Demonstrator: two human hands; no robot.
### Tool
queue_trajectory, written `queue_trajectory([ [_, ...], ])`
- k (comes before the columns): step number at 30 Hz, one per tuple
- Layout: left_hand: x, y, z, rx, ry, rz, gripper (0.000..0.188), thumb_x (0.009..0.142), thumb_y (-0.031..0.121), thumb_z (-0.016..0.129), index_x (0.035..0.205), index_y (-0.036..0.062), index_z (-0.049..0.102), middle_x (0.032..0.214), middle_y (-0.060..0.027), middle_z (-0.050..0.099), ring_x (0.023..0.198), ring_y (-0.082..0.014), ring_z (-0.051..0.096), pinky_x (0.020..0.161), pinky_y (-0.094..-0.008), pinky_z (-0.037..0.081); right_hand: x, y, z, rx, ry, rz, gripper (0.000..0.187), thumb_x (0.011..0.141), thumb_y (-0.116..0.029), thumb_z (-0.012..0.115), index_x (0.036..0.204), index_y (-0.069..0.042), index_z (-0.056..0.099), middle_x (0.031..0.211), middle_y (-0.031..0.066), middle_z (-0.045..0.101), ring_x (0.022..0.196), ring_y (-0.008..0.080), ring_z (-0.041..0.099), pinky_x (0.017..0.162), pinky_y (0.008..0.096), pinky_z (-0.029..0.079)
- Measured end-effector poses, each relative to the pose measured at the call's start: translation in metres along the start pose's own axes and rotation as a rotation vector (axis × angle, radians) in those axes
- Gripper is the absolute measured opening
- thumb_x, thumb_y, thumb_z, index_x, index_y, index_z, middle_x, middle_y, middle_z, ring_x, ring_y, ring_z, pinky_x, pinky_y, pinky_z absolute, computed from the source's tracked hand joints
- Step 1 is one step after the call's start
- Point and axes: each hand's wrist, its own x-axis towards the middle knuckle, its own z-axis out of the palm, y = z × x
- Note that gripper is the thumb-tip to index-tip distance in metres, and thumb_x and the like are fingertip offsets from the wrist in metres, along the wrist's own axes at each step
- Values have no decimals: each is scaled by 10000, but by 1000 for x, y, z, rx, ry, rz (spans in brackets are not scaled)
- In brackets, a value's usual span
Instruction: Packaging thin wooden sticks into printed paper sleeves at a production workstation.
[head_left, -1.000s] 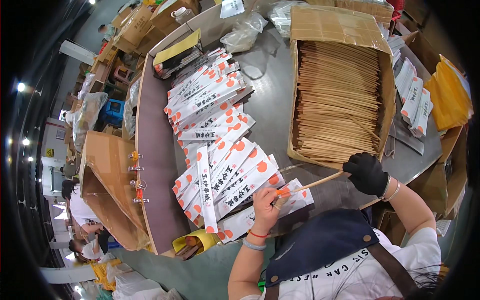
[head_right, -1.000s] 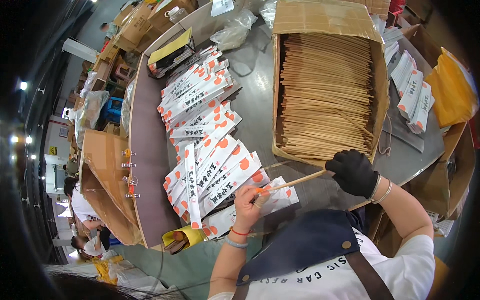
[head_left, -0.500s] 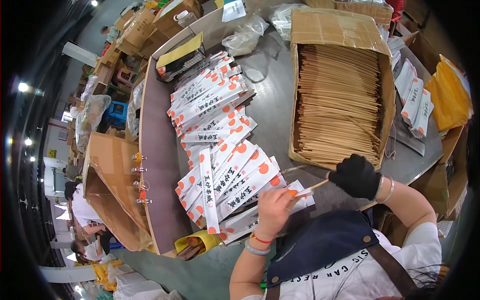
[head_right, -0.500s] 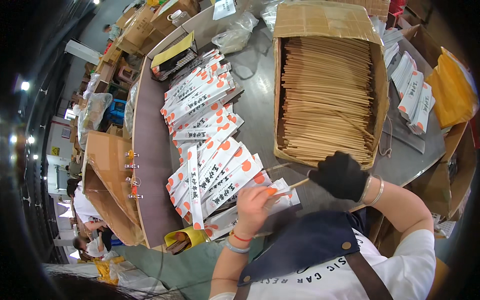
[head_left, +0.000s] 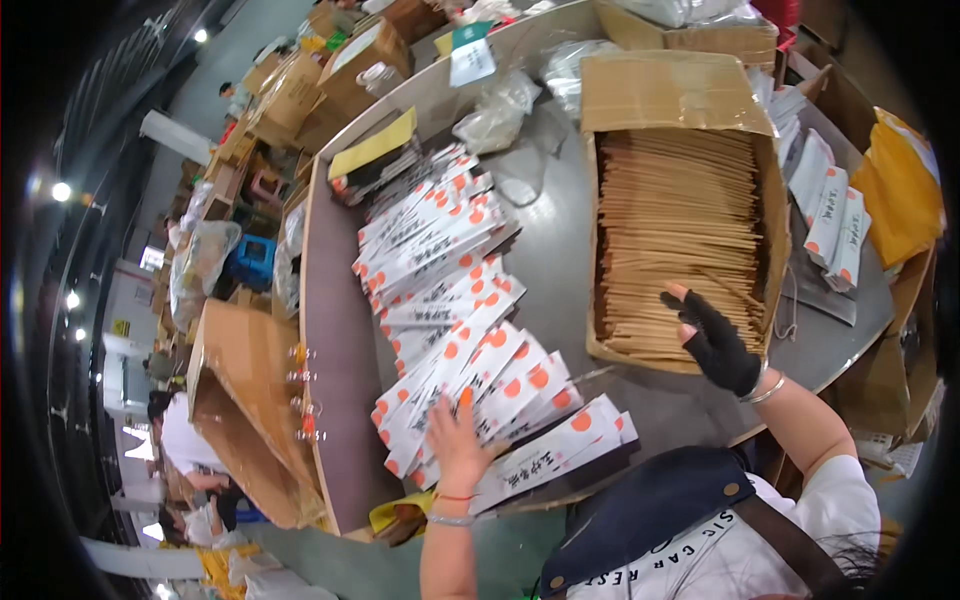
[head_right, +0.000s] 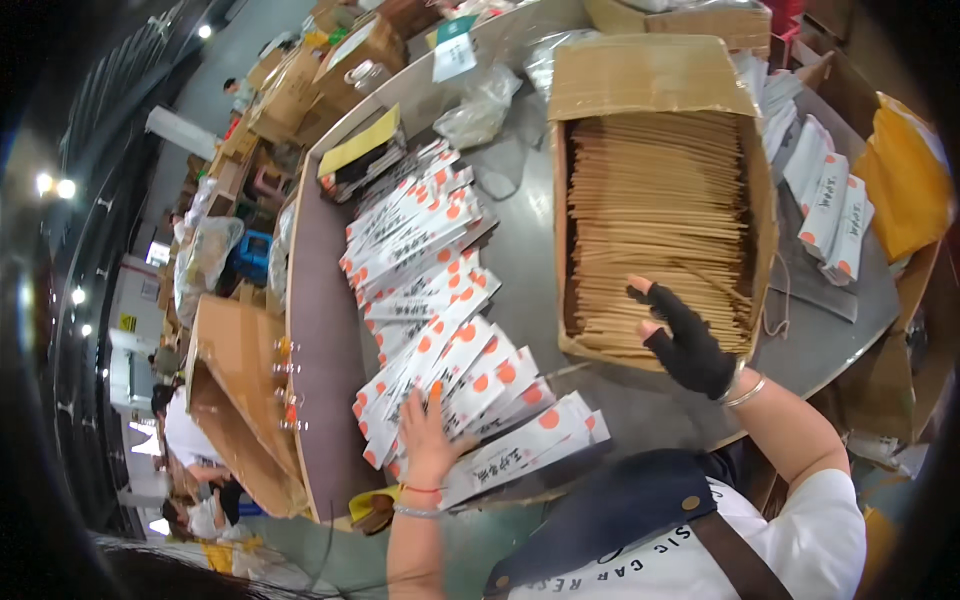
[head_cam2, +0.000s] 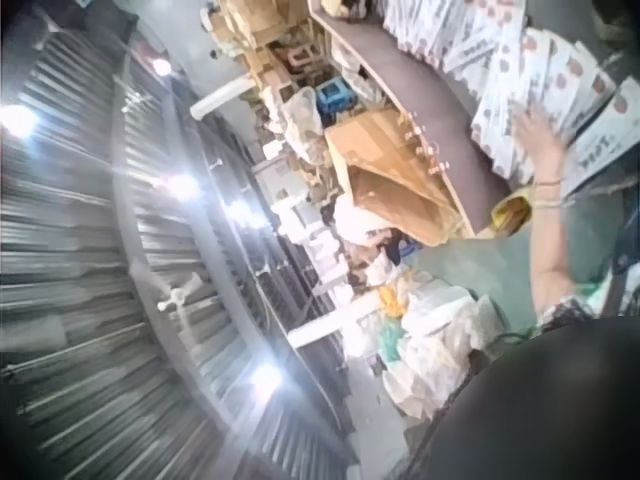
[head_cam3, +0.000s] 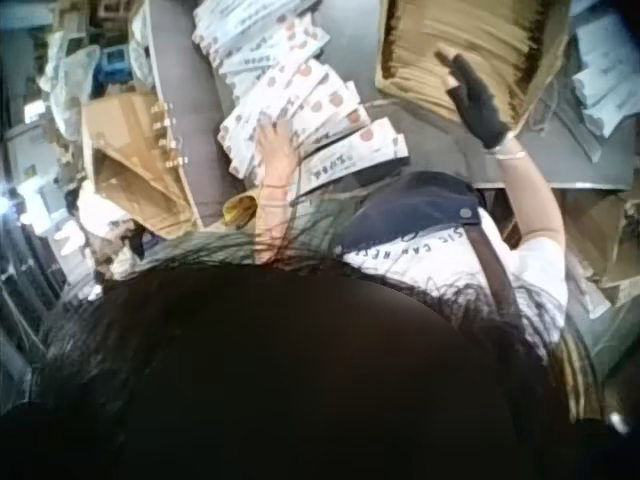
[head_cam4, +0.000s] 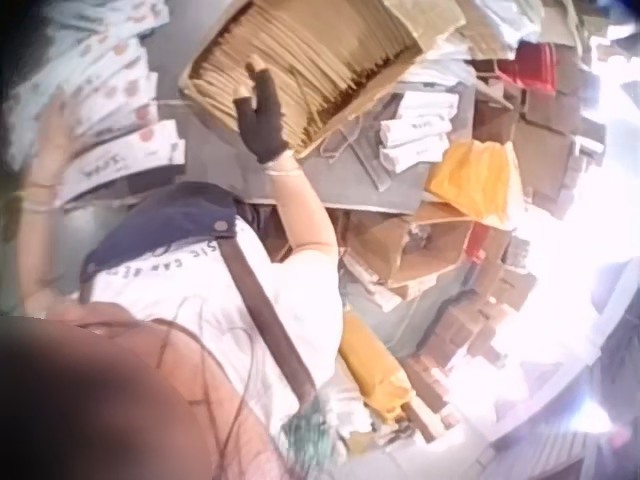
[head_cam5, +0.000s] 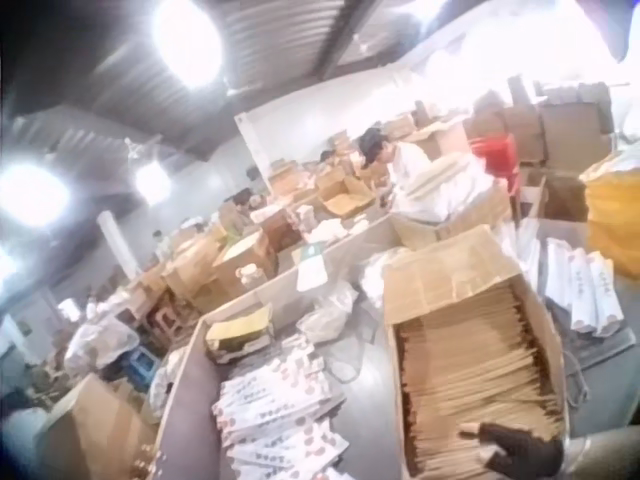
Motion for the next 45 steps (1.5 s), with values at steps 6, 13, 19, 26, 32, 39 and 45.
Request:
queue_trajectory([
  [6, 19, -26, 8, 127, -273, -96, 1126, 559, 328, 933, 1501, 184, 333, 1569, -209, 187, 1439, -502, 162, 1125, -674, 167, 22, 5, -65, -509, 300, 27, 227, 862, -19, 650, 1089, -13, 651, 990, 143, 655, 985, 289, 630, 864, 382, 492],
  [13, 104, -52, 27, 219, -195, -24, 1215, 555, 345, 936, 1540, 153, 252, 1586, -194, 162, 1438, -495, 168, 1123, -669, 191, 66, 39, -70, -938, 174, -198, 115, 755, -117, 704, 853, -83, 653, 834, 90, 620, 838, 313, 614, 747, 430, 508],
  [19, 203, -73, 34, 275, -139, 20, 1262, 548, 399, 928, 1559, 164, 210, 1588, -190, 171, 1436, -494, 181, 1096, -688, 233, 92, 45, -64, -1130, 57, -230, 124, 727, -149, 707, 809, -89, 636, 821, 61, 613, 820, 260, 606, 714, 397, 499],
  [26, 295, -90, 45, 305, 12, 30, 1052, 614, 312, 908, 1491, 184, 341, 1575, -158, 227, 1444, -437, 224, 1099, -664, 254, 99, 45, -53, -1348, -42, -312, 106, 686, -146, 626, 758, -90, 573, 766, 57, 531, 792, 243, 543, 700, 369, 456],
  [32, 307, -89, 59, 391, 197, 158, 936, 687, 235, 864, 1488, 256, 379, 1540, -114, 318, 1439, -391, 260, 1105, -631, 265, 94, 40, -48, -1376, -97, -276, 190, 674, -187, 664, 819, -78, 607, 835, 77, 563, 835, 256, 545, 722, 387, 453],
  [39, 243, -47, 14, 316, -19, 144, 911, 707, 247, 841, 1492, 191, 381, 1554, -117, 307, 1417, -415, 284, 1101, -624, 267, 56, -41, -63, -1139, 221, -15, 113, 768, -127, 640, 831, -62, 574, 778, 123, 571, 781, 339, 591, 681, 439, 472],
  [45, 141, 44, 2, -187, 25, 446, 531, 745, 227, 808, 1223, 83, 625, 1087, -139, 647, 1013, -346, 592, 883, -431, 472, -159, 36, -99, -967, 494, 343, 72, 837, -78, 575, 900, -55, 549, 846, 163, 566, 836, 392, 573, 702, 461, 469],
])
